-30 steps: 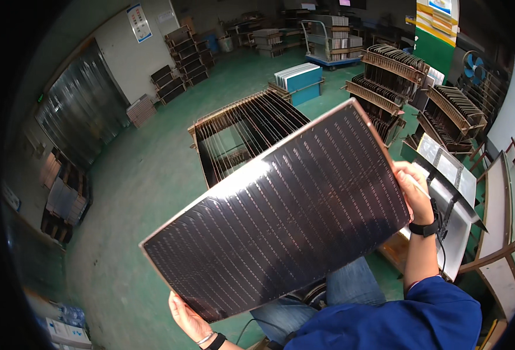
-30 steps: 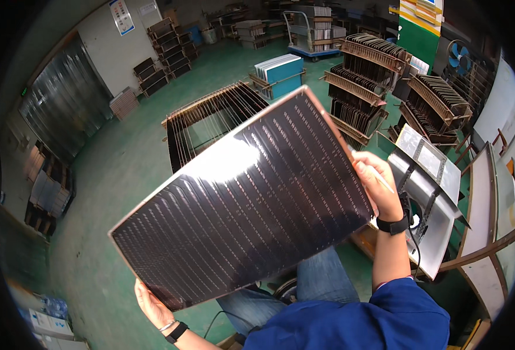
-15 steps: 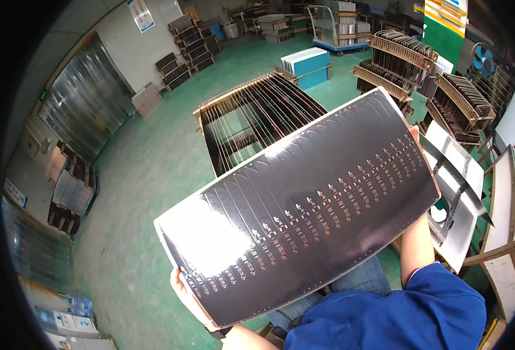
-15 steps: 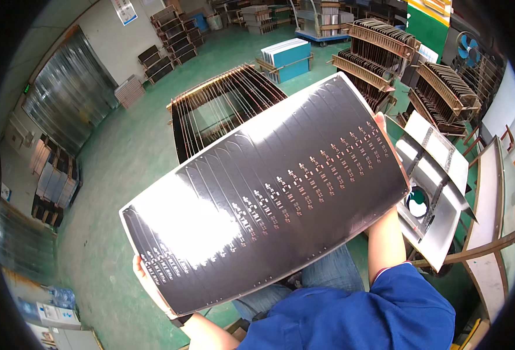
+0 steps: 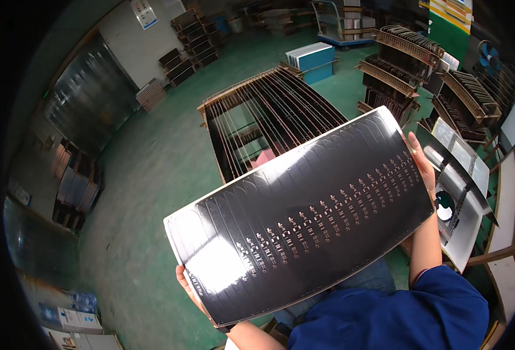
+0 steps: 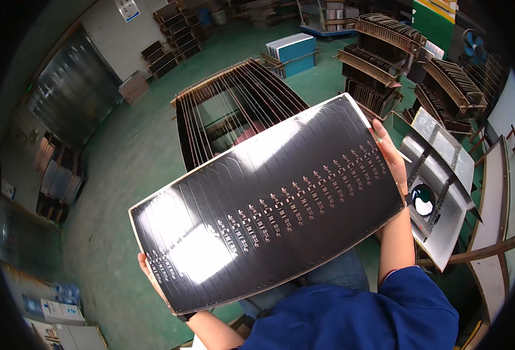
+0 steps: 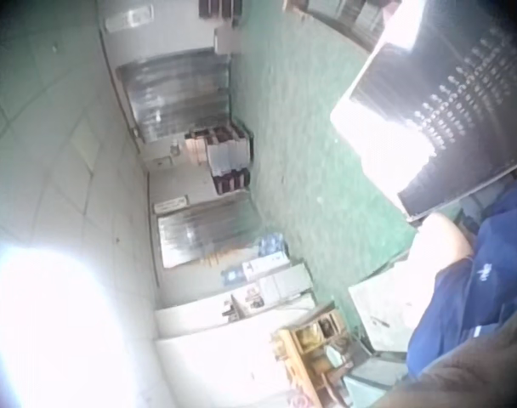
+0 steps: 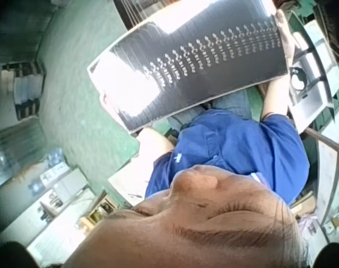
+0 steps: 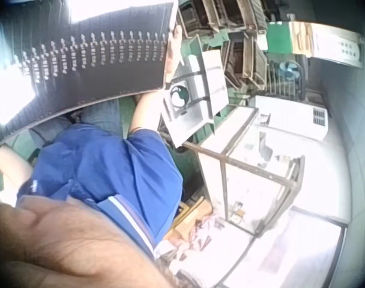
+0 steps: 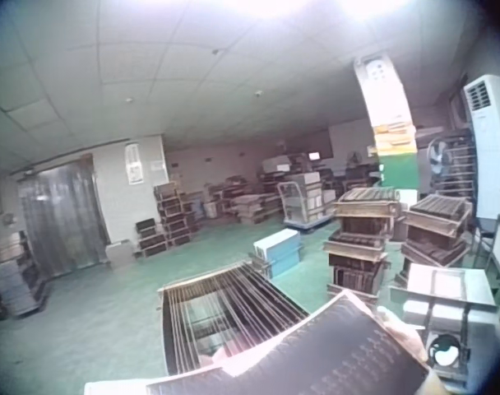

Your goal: Inspecting and marking specific locations on electronic LED panels with a pen.

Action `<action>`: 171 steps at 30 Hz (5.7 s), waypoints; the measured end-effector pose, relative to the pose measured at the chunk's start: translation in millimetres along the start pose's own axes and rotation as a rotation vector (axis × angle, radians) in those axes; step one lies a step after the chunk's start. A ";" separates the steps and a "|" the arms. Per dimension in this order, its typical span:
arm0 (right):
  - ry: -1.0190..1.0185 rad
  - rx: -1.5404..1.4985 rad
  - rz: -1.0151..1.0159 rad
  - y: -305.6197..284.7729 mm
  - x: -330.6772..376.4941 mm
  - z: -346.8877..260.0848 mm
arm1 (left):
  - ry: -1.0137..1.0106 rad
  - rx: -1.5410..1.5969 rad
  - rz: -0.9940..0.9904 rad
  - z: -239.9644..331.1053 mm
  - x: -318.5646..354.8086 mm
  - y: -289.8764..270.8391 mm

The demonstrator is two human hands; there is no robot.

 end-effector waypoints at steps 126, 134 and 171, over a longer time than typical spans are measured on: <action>-0.472 1.136 -0.587 101.0 38.1 -8.5 | -0.540 -0.262 -0.501 -88.5 76.6 41.4; -0.504 1.149 -0.606 105.3 40.4 -9.2 | -0.514 -0.269 -0.511 -87.8 79.4 42.6; -0.450 1.186 -0.579 108.2 37.2 -10.7 | -0.462 -0.277 -0.610 -84.9 83.2 66.7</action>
Point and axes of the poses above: each hand's wrist, its own x-axis away from the middle knuckle, its own y-axis out of the palm, z = x × y, the point moved 5 cm from there along -x, towards the middle knuckle, and after that the axes turned 2 degrees about -x, right-handed, at the moved point
